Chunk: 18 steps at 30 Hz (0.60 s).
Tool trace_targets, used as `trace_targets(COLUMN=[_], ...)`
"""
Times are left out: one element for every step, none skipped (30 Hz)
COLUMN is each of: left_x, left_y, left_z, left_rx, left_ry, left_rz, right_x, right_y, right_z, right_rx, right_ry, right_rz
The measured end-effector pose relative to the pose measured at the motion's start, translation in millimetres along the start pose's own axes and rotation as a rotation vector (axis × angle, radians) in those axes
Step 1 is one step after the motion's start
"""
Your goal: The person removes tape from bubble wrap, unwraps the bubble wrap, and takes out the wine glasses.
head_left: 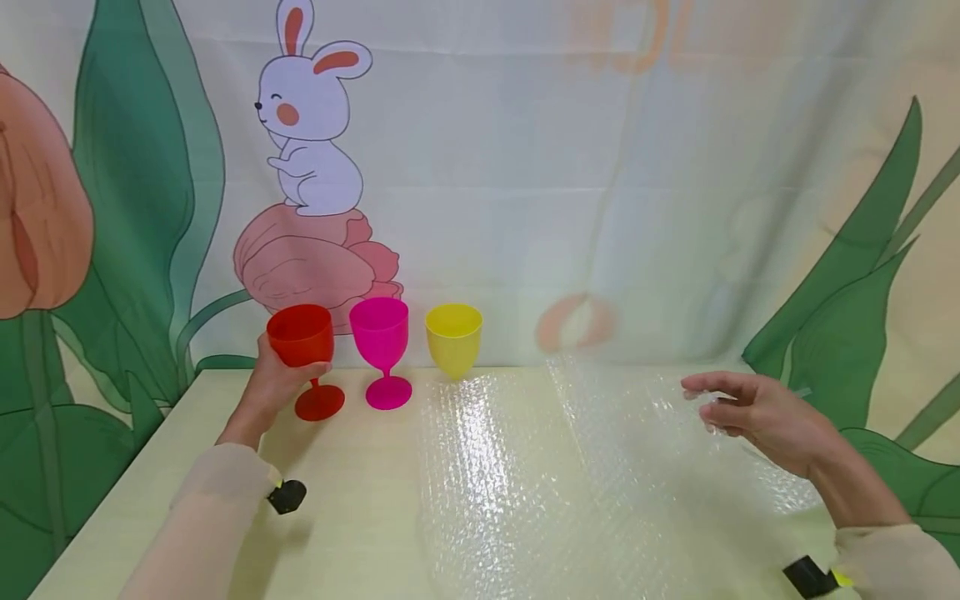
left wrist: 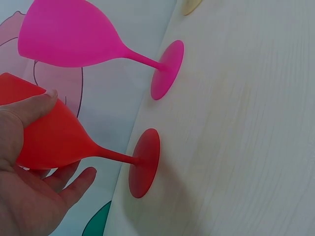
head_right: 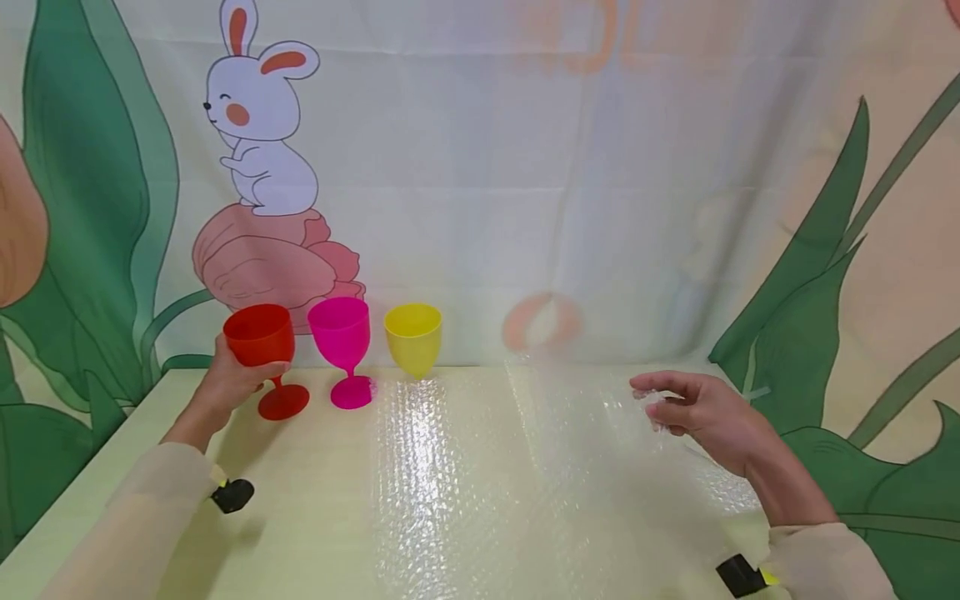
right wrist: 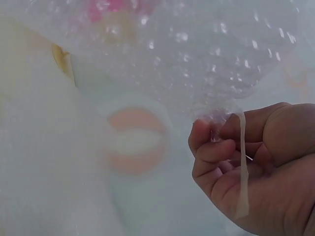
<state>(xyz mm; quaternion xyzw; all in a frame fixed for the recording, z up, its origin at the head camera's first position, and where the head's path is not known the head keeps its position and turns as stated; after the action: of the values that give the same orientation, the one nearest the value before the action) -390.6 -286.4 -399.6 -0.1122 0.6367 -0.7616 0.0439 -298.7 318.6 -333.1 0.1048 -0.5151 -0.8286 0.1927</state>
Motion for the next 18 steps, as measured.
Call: trace_targets(left_x=[0.2, 0.4, 0.4, 0.3, 0.3, 0.4, 0.4, 0.5, 0.6, 0.7, 0.8, 0.8, 0.8, 0.7, 0.5, 0.2, 0.0, -0.2], left_y=[0.3, 0.5, 0.3, 0.4, 0.5, 0.5, 0.4, 0.4, 0.5, 0.7, 1.0, 1.0, 1.2, 1.3, 1.3, 1.4, 1.5, 1.5], left_z=[0.0, -0.1, -0.3, -0.3, -0.4, -0.4, -0.4, -0.3, -0.2, -0.1, 0.0, 0.1, 0.3, 0.4, 0.5, 0.5, 0.6, 0.6], left_rx=[0.001, 0.002, 0.001, 0.000, -0.001, -0.004, -0.005, -0.006, -0.008, -0.007, -0.008, -0.007, -0.007, -0.008, -0.009, -0.010, -0.013, -0.015], left_ry=[0.000, -0.001, 0.001, 0.002, 0.003, 0.004, 0.004, 0.005, 0.007, 0.007, 0.007, 0.006, 0.005, 0.004, 0.003, 0.001, -0.001, -0.003], left_rz=[0.001, 0.001, -0.002, -0.003, -0.003, -0.003, -0.003, -0.005, -0.006, -0.004, -0.001, -0.001, 0.000, 0.003, 0.005, 0.008, 0.012, 0.013], right_x=[0, 0, -1, -1, -2, -2, -3, -3, -4, -4, -4, -5, -5, -5, -6, -6, -7, -8], right_y=[-4, -7, -10, -13, -15, -18, -21, -23, -25, -27, -29, -30, -32, -33, -34, -35, -36, -37], right_z=[5, 10, 14, 19, 23, 27, 31, 35, 38, 42, 45, 47, 49, 51, 53, 54, 56, 57], right_rx=[0.020, 0.044, 0.075, 0.100, 0.124, 0.149, 0.169, 0.190, 0.207, 0.221, 0.238, 0.256, 0.269, 0.286, 0.297, 0.309, 0.325, 0.344], right_ry=[0.000, 0.000, 0.004, 0.004, 0.002, 0.005, 0.006, 0.007, 0.010, 0.016, 0.020, 0.033, 0.040, 0.047, 0.055, 0.065, 0.076, 0.092], right_rz=[0.004, 0.010, 0.010, 0.013, 0.015, 0.018, 0.018, 0.015, 0.016, 0.020, 0.020, 0.026, 0.030, 0.029, 0.032, 0.038, 0.038, 0.042])
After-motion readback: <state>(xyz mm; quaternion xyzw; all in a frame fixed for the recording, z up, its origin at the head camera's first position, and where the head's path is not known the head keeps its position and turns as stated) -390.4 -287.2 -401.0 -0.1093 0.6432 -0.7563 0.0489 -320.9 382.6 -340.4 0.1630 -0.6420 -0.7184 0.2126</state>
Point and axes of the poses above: each hand's wrist, its own x-axis towards the middle knuckle, its own z-axis out of the back of the hand, y = z × x, the point moved 6 cm from there along x, towards the middle knuckle, and after that the axes turned 12 degrees about -x, right-handed, at the moved point
